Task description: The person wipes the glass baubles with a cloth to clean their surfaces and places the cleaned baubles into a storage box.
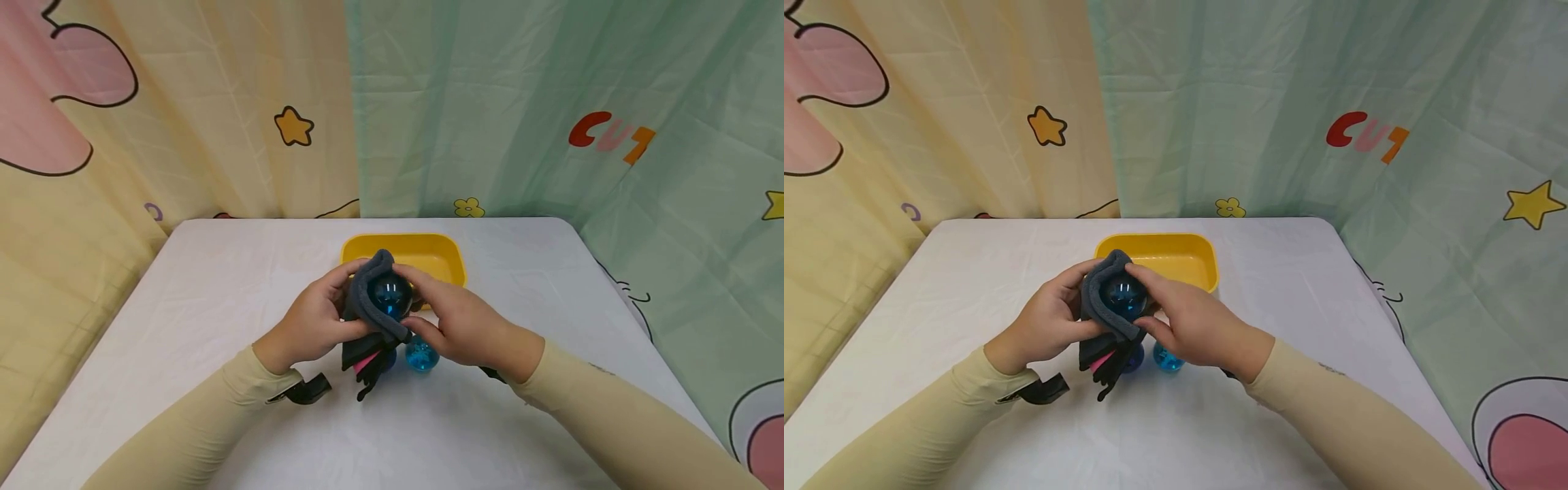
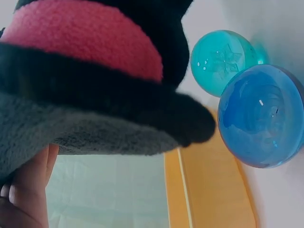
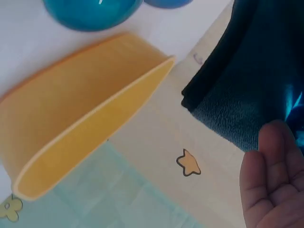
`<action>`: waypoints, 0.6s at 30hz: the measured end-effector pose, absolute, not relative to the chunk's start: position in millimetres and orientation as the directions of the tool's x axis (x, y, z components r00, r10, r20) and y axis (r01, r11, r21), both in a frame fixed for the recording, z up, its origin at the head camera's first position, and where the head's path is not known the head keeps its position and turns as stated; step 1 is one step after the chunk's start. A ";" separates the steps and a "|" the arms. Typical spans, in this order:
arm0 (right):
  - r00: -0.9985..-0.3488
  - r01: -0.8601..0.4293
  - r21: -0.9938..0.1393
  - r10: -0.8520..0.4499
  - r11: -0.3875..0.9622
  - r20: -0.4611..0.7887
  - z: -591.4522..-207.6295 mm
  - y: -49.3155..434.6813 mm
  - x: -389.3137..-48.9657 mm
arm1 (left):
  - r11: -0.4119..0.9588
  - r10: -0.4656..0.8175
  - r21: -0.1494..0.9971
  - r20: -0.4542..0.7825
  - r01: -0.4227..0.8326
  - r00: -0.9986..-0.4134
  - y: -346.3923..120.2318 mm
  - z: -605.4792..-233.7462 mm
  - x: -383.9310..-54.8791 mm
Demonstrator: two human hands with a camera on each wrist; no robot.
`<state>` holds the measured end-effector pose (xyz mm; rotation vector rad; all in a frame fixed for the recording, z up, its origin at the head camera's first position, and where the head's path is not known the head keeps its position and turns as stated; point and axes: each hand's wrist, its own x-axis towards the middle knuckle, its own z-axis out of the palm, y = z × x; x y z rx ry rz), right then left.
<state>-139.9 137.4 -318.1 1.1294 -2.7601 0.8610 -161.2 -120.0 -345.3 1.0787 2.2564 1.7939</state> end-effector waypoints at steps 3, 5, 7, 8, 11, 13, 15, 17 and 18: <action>-0.685 -0.727 -0.328 -0.667 0.603 0.293 -318.2 139.9 -141.1 | 0.063 0.555 0.883 0.357 0.466 -0.751 -120.5 -345.0 -161.5; -0.654 -0.756 -0.244 -0.678 0.608 0.336 -318.3 140.5 -142.0 | 0.052 0.559 0.885 0.357 0.462 -0.748 -121.2 -345.1 -161.3; -0.619 -0.778 -0.172 -0.690 0.604 0.375 -319.2 141.6 -143.8 | 0.049 0.563 0.887 0.356 0.460 -0.746 -121.4 -345.1 -160.9; -0.604 -0.787 -0.153 -0.696 0.598 0.389 -319.0 142.1 -144.5 | 0.049 0.564 0.886 0.357 0.462 -0.745 -121.4 -345.2 -160.8; -0.575 -0.802 -0.113 -0.708 0.586 0.409 -318.3 143.0 -145.5 | 0.052 0.566 0.883 0.359 0.467 -0.742 -121.0 -344.9 -160.2; -0.565 -0.808 -0.101 -0.713 0.581 0.415 -317.9 143.3 -145.6 | 0.047 0.570 0.881 0.364 0.471 -0.737 -120.7 -344.7 -159.8; -0.569 -0.806 -0.105 -0.713 0.582 0.410 -316.8 143.3 -144.9 | 0.042 0.572 0.881 0.365 0.471 -0.734 -119.8 -344.3 -159.5; -0.613 -0.784 -0.176 -0.696 0.595 0.374 -315.5 142.6 -144.1 | 0.041 0.574 0.880 0.367 0.474 -0.732 -118.7 -343.8 -159.4; -0.648 -0.760 -0.239 -0.681 0.604 0.341 -314.9 142.0 -143.6 | 0.045 0.574 0.879 0.367 0.475 -0.732 -118.2 -343.7 -159.3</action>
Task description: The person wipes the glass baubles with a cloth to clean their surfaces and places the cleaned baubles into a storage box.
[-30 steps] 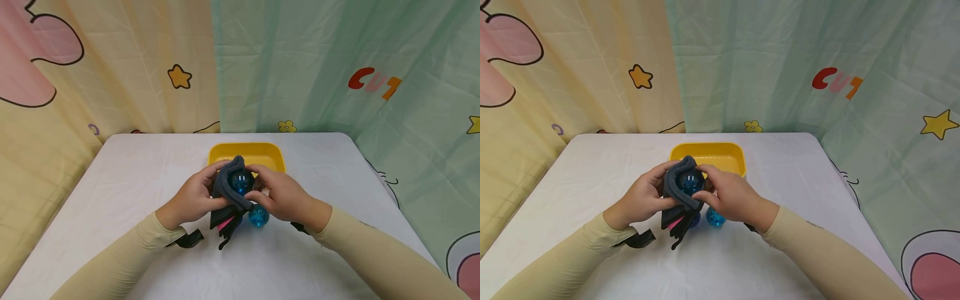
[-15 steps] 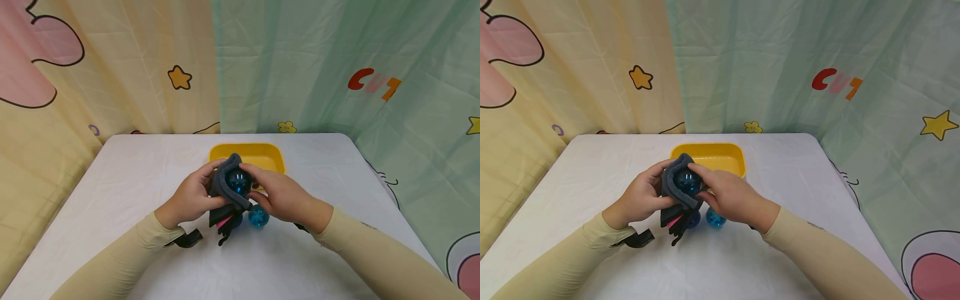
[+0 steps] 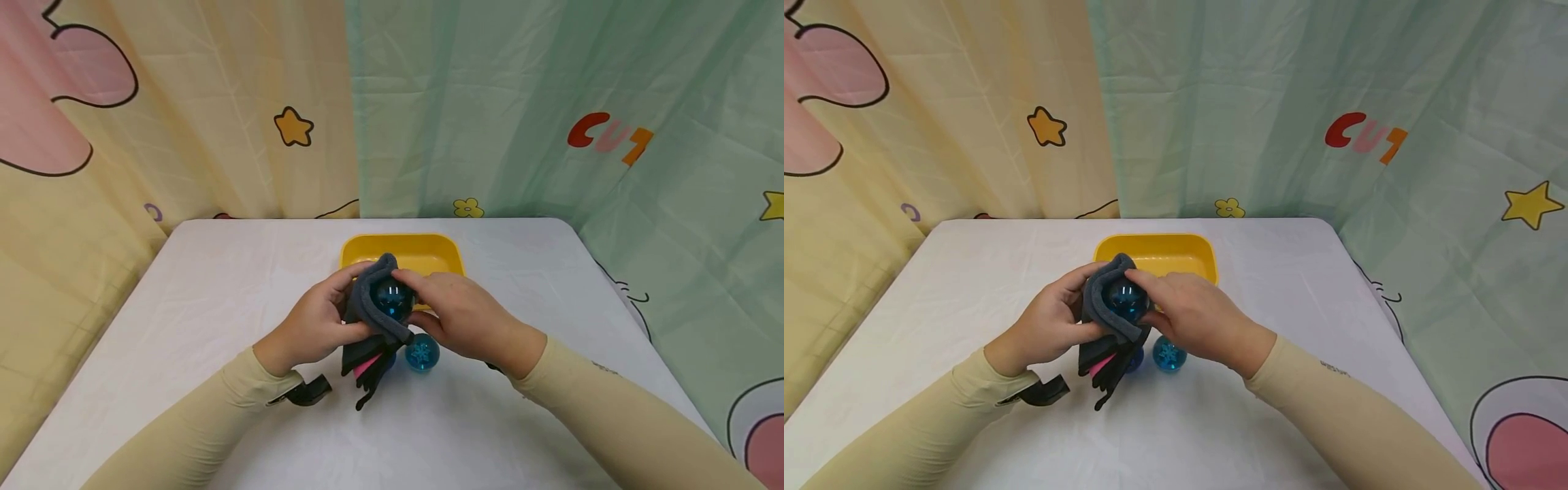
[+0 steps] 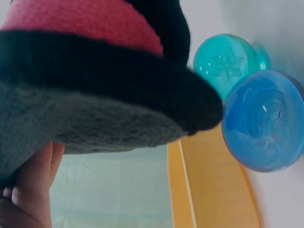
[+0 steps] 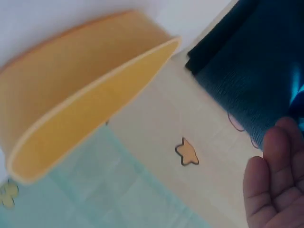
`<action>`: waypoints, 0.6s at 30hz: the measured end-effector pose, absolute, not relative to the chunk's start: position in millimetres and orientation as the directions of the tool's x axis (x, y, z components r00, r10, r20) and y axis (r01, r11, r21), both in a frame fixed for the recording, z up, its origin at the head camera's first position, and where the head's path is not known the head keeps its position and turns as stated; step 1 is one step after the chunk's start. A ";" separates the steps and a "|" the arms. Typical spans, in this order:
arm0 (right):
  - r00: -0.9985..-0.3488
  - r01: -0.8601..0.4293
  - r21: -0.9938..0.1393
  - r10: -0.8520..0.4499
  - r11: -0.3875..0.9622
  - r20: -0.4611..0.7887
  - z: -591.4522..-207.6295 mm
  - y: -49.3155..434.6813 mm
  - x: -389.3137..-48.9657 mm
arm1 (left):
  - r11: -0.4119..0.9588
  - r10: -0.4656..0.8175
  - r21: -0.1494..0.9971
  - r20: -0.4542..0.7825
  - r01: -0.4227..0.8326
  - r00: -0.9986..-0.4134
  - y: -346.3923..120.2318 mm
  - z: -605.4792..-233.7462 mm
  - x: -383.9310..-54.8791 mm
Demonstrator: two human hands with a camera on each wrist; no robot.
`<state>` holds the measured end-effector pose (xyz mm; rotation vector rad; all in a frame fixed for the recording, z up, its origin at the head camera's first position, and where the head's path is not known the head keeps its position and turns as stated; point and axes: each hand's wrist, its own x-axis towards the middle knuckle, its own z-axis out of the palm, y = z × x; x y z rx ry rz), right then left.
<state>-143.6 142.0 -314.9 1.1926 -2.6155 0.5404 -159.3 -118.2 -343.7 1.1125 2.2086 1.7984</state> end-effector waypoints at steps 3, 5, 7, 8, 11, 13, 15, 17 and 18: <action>-0.759 -0.631 -0.471 -0.617 0.616 0.208 -315.2 138.8 -142.6 | 0.075 0.573 0.873 0.358 0.483 -0.737 -118.3 -344.5 -158.1; -0.802 -0.540 -0.588 -0.579 0.601 0.145 -315.7 137.8 -141.7 | 0.093 0.575 0.871 0.348 0.482 -0.740 -118.2 -344.5 -157.2; -0.815 -0.505 -0.636 -0.565 0.584 0.128 -317.2 137.4 -141.2 | 0.102 0.575 0.870 0.344 0.483 -0.742 -118.5 -344.7 -156.5; -0.811 -0.509 -0.644 -0.568 0.571 0.137 -317.8 137.1 -140.9 | 0.102 0.573 0.870 0.344 0.482 -0.743 -118.7 -344.6 -156.4; -0.793 -0.547 -0.625 -0.584 0.558 0.172 -319.0 137.2 -139.7 | 0.093 0.565 0.869 0.355 0.486 -0.745 -119.5 -344.1 -157.0; -0.777 -0.576 -0.600 -0.600 0.556 0.190 -318.3 137.7 -139.3 | 0.076 0.561 0.871 0.365 0.485 -0.743 -120.0 -343.4 -158.0; -0.751 -0.627 -0.529 -0.624 0.571 0.216 -317.0 138.4 -139.0 | 0.058 0.560 0.875 0.369 0.480 -0.742 -120.4 -342.6 -158.9; -0.714 -0.690 -0.415 -0.648 0.592 0.263 -315.8 139.4 -139.4 | 0.045 0.564 0.881 0.368 0.472 -0.740 -120.6 -342.0 -159.7; -0.692 -0.720 -0.347 -0.659 0.601 0.296 -315.2 139.9 -139.7 | 0.044 0.566 0.882 0.365 0.469 -0.739 -120.5 -341.7 -159.8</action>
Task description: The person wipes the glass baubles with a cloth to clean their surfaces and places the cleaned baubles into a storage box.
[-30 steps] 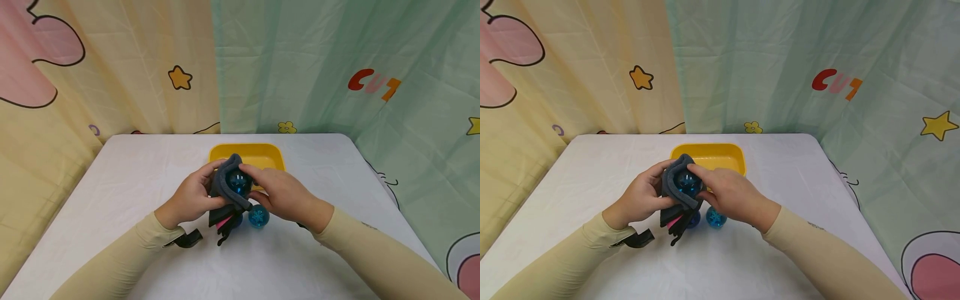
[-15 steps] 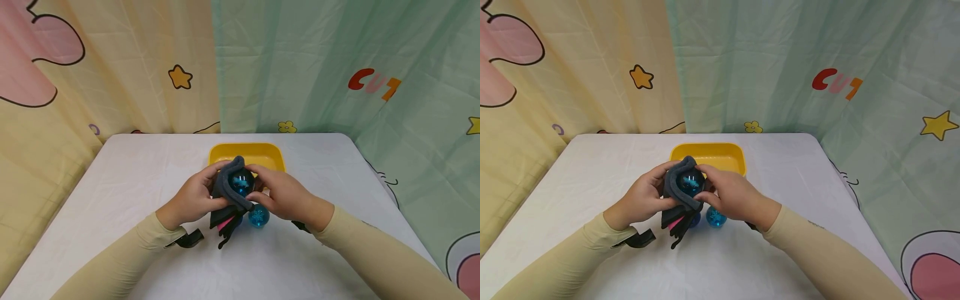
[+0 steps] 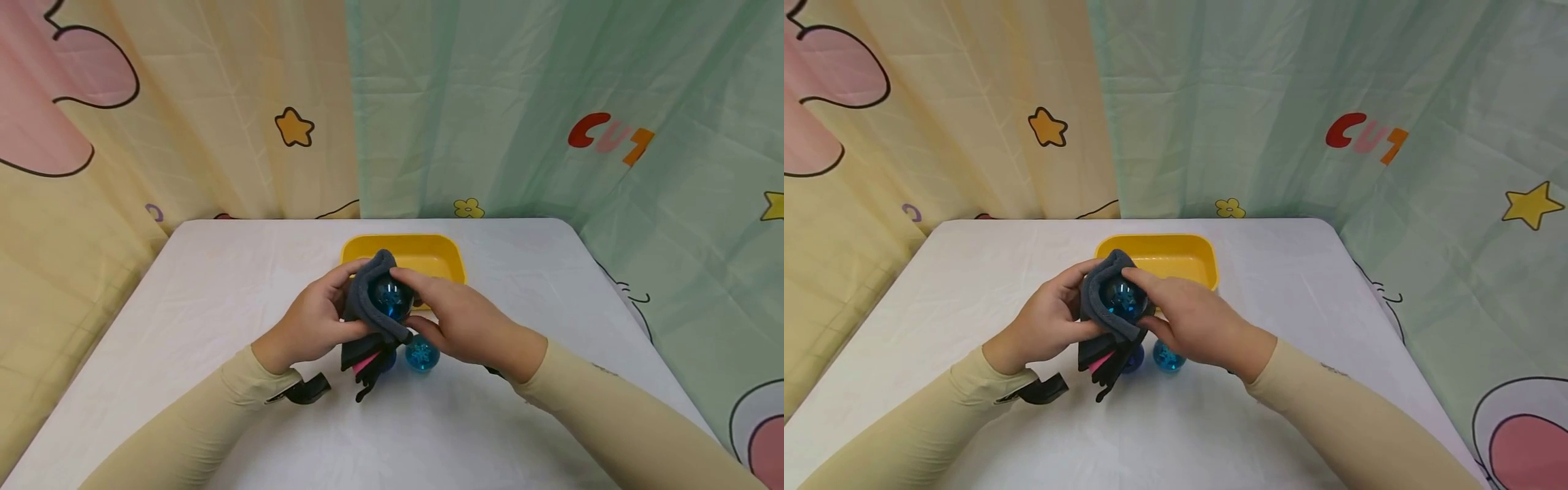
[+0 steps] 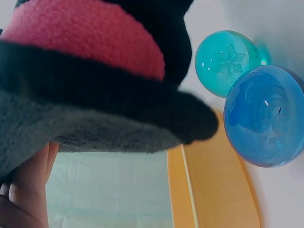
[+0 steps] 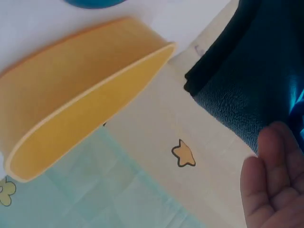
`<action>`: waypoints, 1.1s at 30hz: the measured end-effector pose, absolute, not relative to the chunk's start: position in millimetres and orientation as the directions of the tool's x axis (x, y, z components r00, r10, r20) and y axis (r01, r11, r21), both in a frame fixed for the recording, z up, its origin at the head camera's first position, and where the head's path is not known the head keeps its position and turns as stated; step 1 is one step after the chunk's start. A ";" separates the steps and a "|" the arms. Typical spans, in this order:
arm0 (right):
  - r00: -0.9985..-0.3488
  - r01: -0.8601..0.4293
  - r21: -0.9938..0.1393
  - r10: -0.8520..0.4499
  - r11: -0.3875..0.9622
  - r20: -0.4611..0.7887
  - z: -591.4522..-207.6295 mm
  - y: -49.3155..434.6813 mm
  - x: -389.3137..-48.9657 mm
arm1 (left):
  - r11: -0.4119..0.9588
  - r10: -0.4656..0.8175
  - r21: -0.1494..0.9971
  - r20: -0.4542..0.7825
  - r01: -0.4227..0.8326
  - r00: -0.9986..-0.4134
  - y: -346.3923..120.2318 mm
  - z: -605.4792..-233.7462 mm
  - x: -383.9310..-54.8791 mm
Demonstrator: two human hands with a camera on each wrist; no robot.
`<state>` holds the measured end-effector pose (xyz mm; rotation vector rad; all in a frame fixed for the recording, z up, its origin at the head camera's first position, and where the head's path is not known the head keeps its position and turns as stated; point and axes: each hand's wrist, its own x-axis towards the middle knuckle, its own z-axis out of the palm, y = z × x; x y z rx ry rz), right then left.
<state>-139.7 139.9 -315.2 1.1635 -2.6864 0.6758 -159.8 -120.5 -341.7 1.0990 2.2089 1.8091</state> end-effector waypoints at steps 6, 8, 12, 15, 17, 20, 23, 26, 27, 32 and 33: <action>-0.586 -0.788 -0.105 -0.687 0.607 0.429 -315.0 142.9 -142.0 | 0.059 0.578 0.882 0.352 0.468 -0.736 -119.3 -341.6 -159.8; -0.613 -0.778 -0.156 -0.678 0.609 0.406 -314.8 142.5 -142.1 | 0.060 0.579 0.878 0.357 0.475 -0.733 -118.5 -341.7 -159.9; -0.746 -0.655 -0.452 -0.612 0.605 0.263 -316.3 140.1 -142.0 | 0.081 0.581 0.875 0.348 0.478 -0.736 -116.5 -342.6 -159.4; -0.803 -0.539 -0.624 -0.569 0.566 0.178 -320.4 139.1 -142.3 | 0.105 0.583 0.874 0.332 0.474 -0.742 -115.9 -343.6 -158.6; -0.802 -0.529 -0.651 -0.572 0.544 0.173 -322.8 138.6 -142.5 | 0.116 0.577 0.871 0.331 0.476 -0.747 -115.9 -344.2 -159.1; -0.787 -0.558 -0.629 -0.587 0.542 0.192 -323.4 138.1 -142.2 | 0.119 0.567 0.864 0.345 0.489 -0.748 -116.7 -344.6 -160.8; -0.757 -0.618 -0.544 -0.615 0.567 0.219 -321.1 137.8 -141.5 | 0.119 0.559 0.861 0.353 0.494 -0.750 -118.1 -344.6 -162.7; -0.716 -0.693 -0.387 -0.645 0.608 0.267 -318.3 138.4 -141.2 | 0.118 0.558 0.865 0.349 0.489 -0.753 -119.3 -344.4 -163.3; -0.699 -0.714 -0.324 -0.654 0.621 0.289 -317.6 138.9 -141.2 | 0.118 0.557 0.867 0.346 0.485 -0.755 -119.5 -344.3 -163.3; -0.614 -0.775 -0.126 -0.691 0.619 0.381 -316.8 141.9 -144.2 | 0.105 0.562 0.875 0.340 0.472 -0.754 -119.0 -343.6 -162.6; -0.597 -0.785 -0.111 -0.697 0.610 0.396 -316.9 142.7 -144.7 | 0.096 0.565 0.877 0.342 0.471 -0.751 -118.7 -343.6 -162.4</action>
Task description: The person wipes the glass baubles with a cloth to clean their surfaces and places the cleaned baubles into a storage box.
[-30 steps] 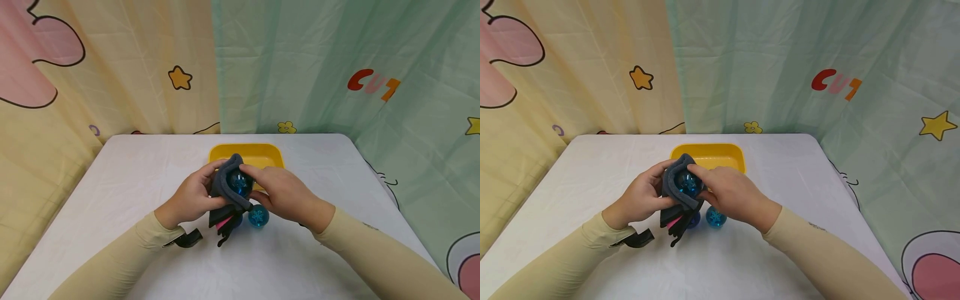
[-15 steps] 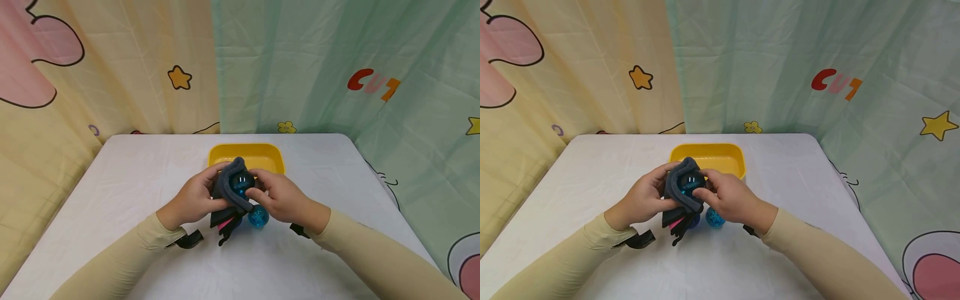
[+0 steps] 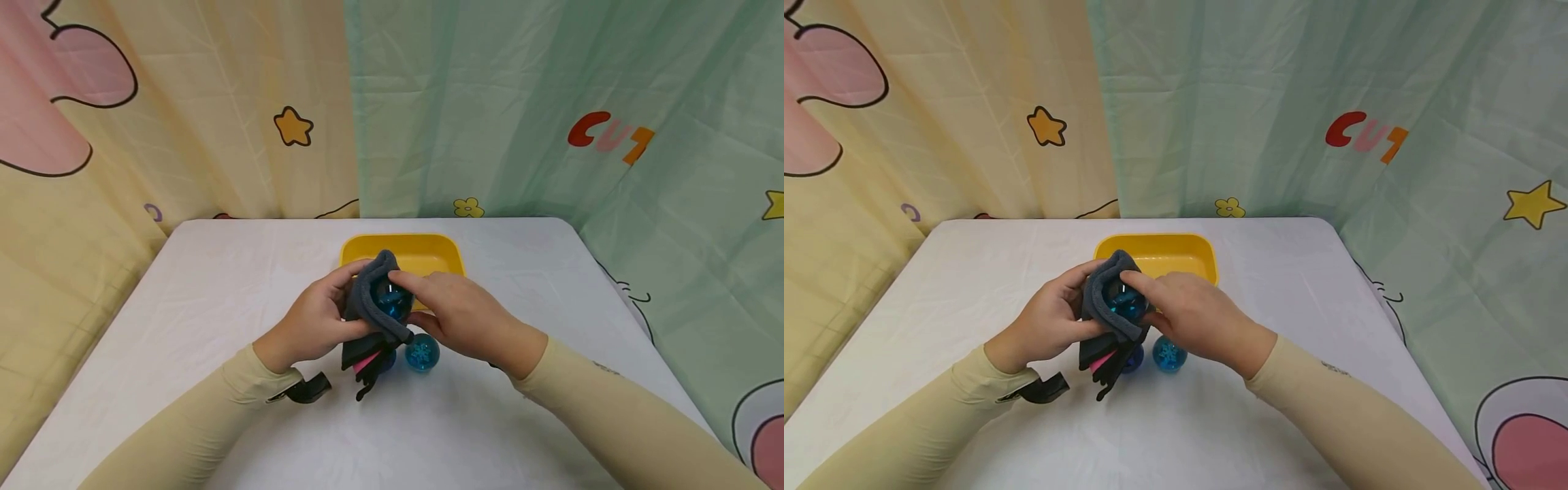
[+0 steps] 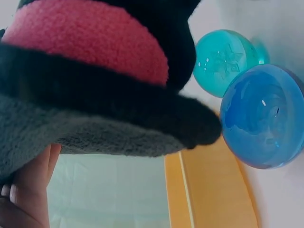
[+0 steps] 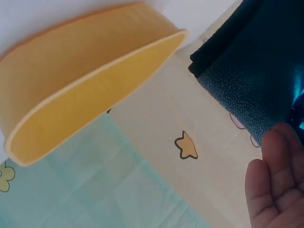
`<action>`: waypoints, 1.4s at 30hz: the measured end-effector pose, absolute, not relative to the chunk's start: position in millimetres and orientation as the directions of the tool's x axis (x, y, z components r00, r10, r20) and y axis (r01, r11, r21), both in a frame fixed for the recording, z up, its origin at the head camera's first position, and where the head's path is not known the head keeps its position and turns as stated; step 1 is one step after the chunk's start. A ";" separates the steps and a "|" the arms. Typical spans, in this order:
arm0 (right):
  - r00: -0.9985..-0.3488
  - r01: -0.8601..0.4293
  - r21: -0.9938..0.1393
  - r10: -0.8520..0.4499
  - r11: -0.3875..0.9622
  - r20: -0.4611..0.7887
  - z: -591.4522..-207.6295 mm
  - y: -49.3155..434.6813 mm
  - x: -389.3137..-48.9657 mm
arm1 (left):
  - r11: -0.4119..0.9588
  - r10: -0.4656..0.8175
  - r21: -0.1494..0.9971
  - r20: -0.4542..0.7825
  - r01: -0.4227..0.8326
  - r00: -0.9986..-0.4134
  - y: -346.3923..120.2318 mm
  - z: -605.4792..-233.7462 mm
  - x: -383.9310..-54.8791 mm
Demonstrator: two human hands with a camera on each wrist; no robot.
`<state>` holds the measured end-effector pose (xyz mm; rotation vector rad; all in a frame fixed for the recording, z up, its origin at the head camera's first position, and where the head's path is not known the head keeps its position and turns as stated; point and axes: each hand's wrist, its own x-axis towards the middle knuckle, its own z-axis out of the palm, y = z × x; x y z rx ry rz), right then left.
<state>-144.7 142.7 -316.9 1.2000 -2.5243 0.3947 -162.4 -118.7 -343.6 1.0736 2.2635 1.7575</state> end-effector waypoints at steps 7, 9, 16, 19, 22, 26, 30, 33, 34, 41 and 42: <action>-0.693 -0.721 -0.320 -0.650 0.614 0.313 -316.6 141.6 -143.2 | 0.048 0.573 0.880 0.364 0.473 -0.734 -115.8 -344.7 -161.6; -0.762 -0.630 -0.476 -0.606 0.614 0.228 -317.3 140.1 -142.6 | 0.052 0.575 0.879 0.362 0.474 -0.734 -114.9 -345.0 -161.1; -0.800 -0.537 -0.613 -0.581 0.580 0.151 -321.0 138.3 -141.4 | 0.091 0.576 0.875 0.344 0.476 -0.741 -116.1 -347.4 -160.9; -0.770 -0.593 -0.556 -0.612 0.582 0.180 -320.7 138.7 -142.1 | 0.088 0.568 0.875 0.349 0.476 -0.746 -117.6 -346.5 -162.2; -0.720 -0.682 -0.423 -0.648 0.596 0.248 -320.1 140.2 -143.3 | 0.071 0.568 0.881 0.350 0.468 -0.745 -118.8 -345.7 -162.9; -0.630 -0.772 -0.212 -0.681 0.599 0.373 -320.8 143.2 -145.8 | 0.051 0.577 0.887 0.348 0.458 -0.739 -118.8 -345.0 -162.9; -0.606 -0.788 -0.176 -0.691 0.591 0.394 -320.3 144.8 -146.9 | 0.044 0.580 0.888 0.351 0.459 -0.735 -117.5 -344.1 -161.9; -0.676 -0.736 -0.308 -0.666 0.602 0.315 -318.4 143.5 -146.2 | 0.048 0.580 0.886 0.351 0.461 -0.735 -116.0 -343.5 -160.9; -0.710 -0.701 -0.370 -0.648 0.610 0.276 -317.9 142.8 -145.9 | 0.049 0.581 0.885 0.352 0.463 -0.734 -115.4 -343.6 -160.6; -0.814 -0.512 -0.615 -0.568 0.600 0.123 -320.0 139.5 -143.9 | 0.094 0.581 0.880 0.331 0.466 -0.743 -115.0 -346.0 -159.2; -0.808 -0.520 -0.615 -0.576 0.592 0.128 -320.5 139.3 -143.6 | 0.103 0.579 0.877 0.331 0.469 -0.746 -115.5 -346.7 -159.4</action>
